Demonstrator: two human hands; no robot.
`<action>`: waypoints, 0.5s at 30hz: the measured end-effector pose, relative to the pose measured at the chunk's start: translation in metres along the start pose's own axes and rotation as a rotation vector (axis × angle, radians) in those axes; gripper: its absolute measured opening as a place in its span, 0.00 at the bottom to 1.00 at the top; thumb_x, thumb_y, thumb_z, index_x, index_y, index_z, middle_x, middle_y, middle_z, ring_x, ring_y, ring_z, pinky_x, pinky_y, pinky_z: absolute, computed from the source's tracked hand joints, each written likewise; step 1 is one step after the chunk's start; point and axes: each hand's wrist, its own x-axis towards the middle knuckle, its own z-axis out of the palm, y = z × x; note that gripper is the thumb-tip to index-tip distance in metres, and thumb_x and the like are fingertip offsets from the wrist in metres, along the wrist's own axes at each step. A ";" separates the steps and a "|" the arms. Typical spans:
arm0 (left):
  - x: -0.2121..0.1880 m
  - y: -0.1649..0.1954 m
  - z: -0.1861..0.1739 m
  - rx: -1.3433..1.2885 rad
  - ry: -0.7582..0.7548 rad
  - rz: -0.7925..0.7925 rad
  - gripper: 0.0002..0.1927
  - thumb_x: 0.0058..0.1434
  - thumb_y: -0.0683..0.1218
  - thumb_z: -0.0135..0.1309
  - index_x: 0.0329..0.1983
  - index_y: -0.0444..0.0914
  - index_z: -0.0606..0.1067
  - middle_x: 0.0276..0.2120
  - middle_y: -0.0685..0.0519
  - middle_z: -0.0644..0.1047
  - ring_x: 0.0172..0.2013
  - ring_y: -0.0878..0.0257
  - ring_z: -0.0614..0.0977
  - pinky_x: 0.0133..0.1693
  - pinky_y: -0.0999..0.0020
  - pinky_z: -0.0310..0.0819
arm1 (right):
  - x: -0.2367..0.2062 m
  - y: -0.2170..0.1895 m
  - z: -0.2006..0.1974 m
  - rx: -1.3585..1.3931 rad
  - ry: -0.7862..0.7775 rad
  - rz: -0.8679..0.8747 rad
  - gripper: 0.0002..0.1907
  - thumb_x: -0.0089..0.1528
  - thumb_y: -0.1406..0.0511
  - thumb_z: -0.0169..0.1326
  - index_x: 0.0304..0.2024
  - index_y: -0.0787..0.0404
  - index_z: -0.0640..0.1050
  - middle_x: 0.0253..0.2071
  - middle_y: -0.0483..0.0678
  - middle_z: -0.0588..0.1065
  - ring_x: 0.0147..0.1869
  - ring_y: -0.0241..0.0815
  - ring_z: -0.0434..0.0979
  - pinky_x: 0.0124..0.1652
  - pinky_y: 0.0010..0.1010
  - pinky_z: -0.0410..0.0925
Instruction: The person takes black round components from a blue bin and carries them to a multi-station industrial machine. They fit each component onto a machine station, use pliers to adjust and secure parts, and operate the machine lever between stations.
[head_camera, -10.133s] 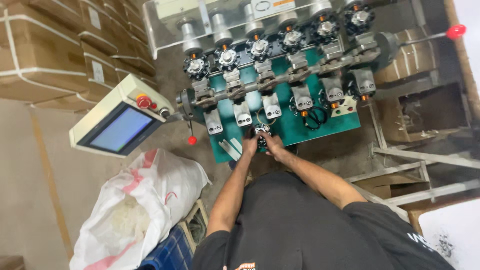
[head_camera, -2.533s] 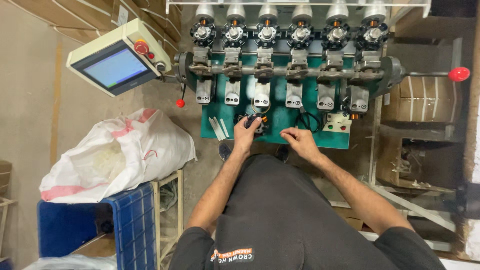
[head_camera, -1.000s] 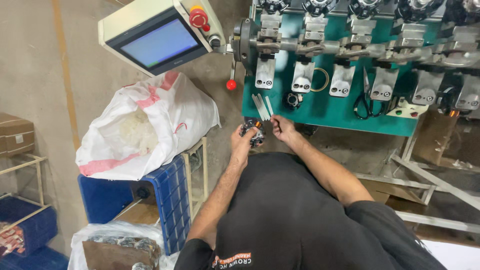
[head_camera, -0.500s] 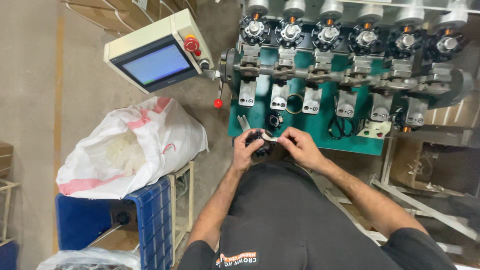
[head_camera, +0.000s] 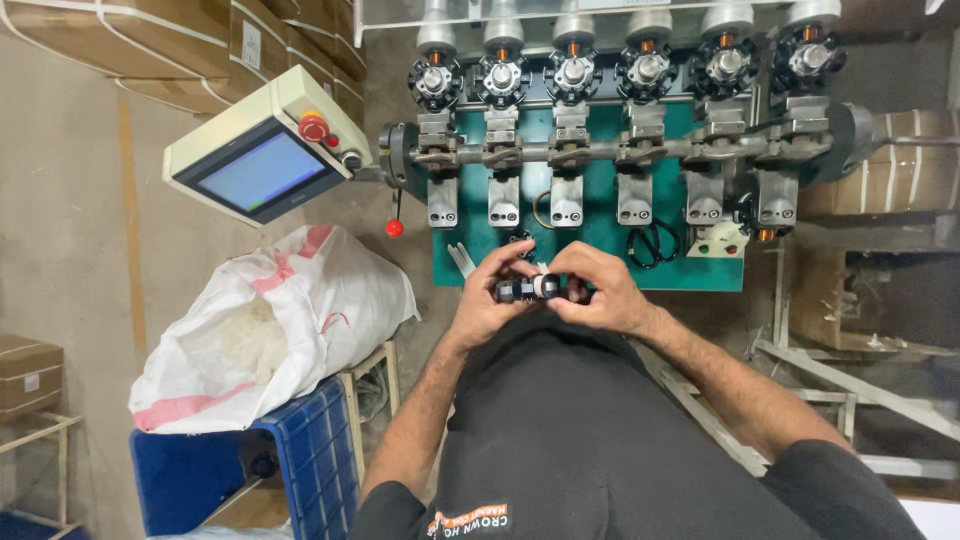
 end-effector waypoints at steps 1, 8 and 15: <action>0.002 -0.003 -0.004 -0.102 -0.052 -0.099 0.41 0.57 0.35 0.65 0.73 0.36 0.63 0.44 0.51 0.79 0.47 0.65 0.80 0.52 0.69 0.74 | -0.003 0.003 0.004 -0.024 -0.012 0.042 0.19 0.52 0.68 0.66 0.45 0.62 0.78 0.37 0.47 0.73 0.28 0.34 0.72 0.28 0.25 0.67; 0.008 -0.088 -0.057 -0.398 -0.195 -0.809 0.37 0.61 0.46 0.63 0.71 0.36 0.64 0.45 0.51 0.78 0.43 0.61 0.81 0.42 0.64 0.79 | -0.023 0.084 0.072 -0.129 -0.045 0.284 0.14 0.55 0.60 0.65 0.35 0.65 0.79 0.27 0.49 0.74 0.27 0.40 0.75 0.28 0.32 0.68; 0.039 -0.136 -0.053 -0.178 0.443 -0.740 0.34 0.63 0.56 0.56 0.70 0.40 0.65 0.54 0.53 0.76 0.52 0.60 0.78 0.48 0.55 0.77 | 0.005 0.173 0.110 -0.329 0.039 0.734 0.20 0.59 0.52 0.60 0.41 0.62 0.82 0.33 0.58 0.80 0.36 0.54 0.82 0.37 0.43 0.72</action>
